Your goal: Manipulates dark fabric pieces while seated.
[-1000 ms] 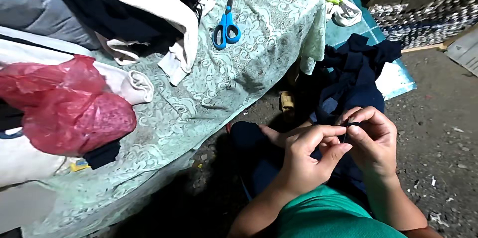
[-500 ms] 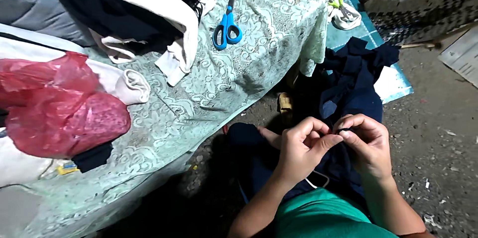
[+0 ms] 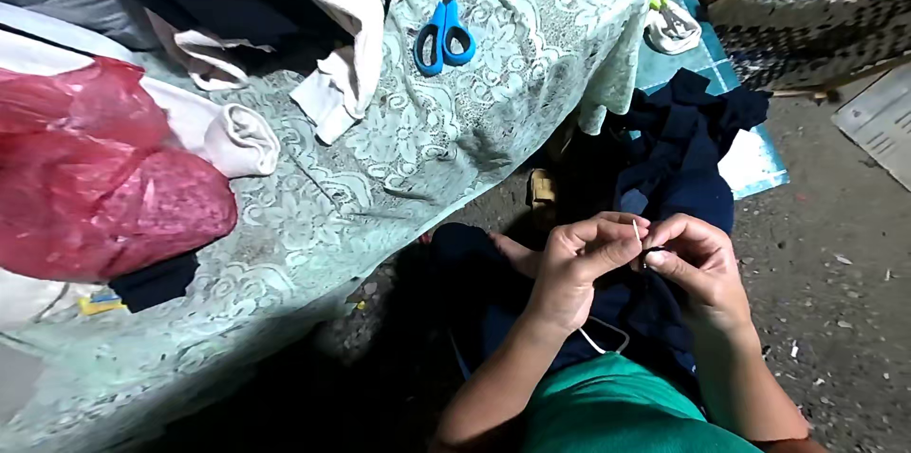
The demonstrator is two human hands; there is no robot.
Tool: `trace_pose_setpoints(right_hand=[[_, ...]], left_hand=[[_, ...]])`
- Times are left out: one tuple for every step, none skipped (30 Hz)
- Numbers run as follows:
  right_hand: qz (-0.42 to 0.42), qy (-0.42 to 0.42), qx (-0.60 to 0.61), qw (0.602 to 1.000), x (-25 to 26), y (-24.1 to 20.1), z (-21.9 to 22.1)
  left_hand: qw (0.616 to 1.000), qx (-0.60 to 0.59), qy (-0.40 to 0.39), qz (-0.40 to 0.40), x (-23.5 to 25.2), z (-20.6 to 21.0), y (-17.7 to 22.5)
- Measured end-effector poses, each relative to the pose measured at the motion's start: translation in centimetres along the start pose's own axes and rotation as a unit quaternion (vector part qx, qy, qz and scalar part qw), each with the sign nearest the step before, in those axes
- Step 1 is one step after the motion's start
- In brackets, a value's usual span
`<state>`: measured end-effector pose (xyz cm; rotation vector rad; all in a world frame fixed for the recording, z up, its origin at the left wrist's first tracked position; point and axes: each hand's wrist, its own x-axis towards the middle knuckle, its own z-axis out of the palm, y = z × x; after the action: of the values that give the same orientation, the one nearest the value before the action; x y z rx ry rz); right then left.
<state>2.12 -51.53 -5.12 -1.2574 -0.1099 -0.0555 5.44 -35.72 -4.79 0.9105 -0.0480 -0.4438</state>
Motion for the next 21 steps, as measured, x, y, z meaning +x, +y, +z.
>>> trace_pose_setpoints(right_hand=[[0.009,-0.008,0.004,1.0,0.1,0.0,0.0],[0.016,-0.016,0.01,1.0,0.2,0.1,0.1],[0.022,-0.022,0.014,0.999,0.5,0.2,0.1],[0.031,-0.028,0.017,0.999,0.7,0.2,0.1],[0.044,-0.035,0.022,0.998,0.9,0.1,0.0],[0.057,-0.044,0.033,0.997,1.1,0.1,-0.2],[0.07,-0.051,0.046,0.995,1.2,-0.1,-0.4],[0.081,-0.05,0.055,0.994,1.3,-0.2,-0.6],[0.09,-0.045,0.057,0.993,1.4,-0.3,-0.9],[0.094,-0.04,0.053,0.993,1.5,-0.4,-1.3],[0.095,-0.037,0.052,0.993,1.7,-0.4,-1.8],[0.095,-0.036,0.053,0.993,1.9,-0.6,-2.3],[0.095,-0.034,0.054,0.993,2.1,-0.7,-2.8],[0.095,-0.033,0.054,0.994,2.3,-0.8,-3.3],[0.094,-0.031,0.053,0.994,2.4,-1.0,-3.7],[0.092,-0.029,0.051,0.994,2.6,-1.1,-4.0],[0.088,-0.027,0.048,0.995,2.8,-1.3,-4.3],[0.084,-0.027,0.044,0.995,3.0,-1.4,-4.7],[0.081,-0.027,0.043,0.995,3.1,-1.5,-5.0],[0.079,-0.026,0.041,0.996,3.2,-1.6,-5.2],[0.078,-0.025,0.035,0.996,3.3,-1.6,-5.3]], left_hand=[[1.0,-0.02,0.006,-0.015,-0.1,-0.1,-0.1],[0.999,-0.037,0.011,-0.023,-0.1,-0.1,-0.2],[0.998,-0.05,0.014,-0.023,-0.2,-0.3,-0.2],[0.998,-0.057,0.021,-0.019,-0.2,-0.5,-0.2],[0.998,-0.054,0.035,-0.011,-0.2,-0.8,-0.1],[0.997,-0.056,0.053,0.002,-0.2,-1.5,0.2],[0.995,-0.07,0.074,0.021,-0.1,-2.4,0.8],[0.99,-0.085,0.101,0.039,-0.1,-3.6,1.5],[0.986,-0.095,0.13,0.053,-0.2,-5.1,2.3],[0.98,-0.1,0.161,0.062,-0.5,-6.8,3.1],[0.974,-0.098,0.191,0.071,-0.9,-8.7,3.8],[0.966,-0.09,0.229,0.081,-1.6,-10.7,4.4],[0.957,-0.084,0.263,0.095,-2.5,-12.8,5.0],[0.948,-0.091,0.28,0.118,-3.9,-15.1,5.5],[0.942,-0.127,0.276,0.145,-5.8,-17.5,6.1],[0.93,-0.183,0.269,0.17,-7.9,-19.7,6.8],[0.917,-0.191,0.297,0.185,-9.7,-21.3,7.8],[0.9,-0.154,0.36,0.193,-11.3,-22.3,8.7],[0.874,-0.115,0.429,0.2,-12.8,-23.2,9.4],[0.846,-0.081,0.483,0.21,-14.3,-24.1,10.0],[0.822,-0.053,0.519,0.226,-15.7,-24.6,10.4]])
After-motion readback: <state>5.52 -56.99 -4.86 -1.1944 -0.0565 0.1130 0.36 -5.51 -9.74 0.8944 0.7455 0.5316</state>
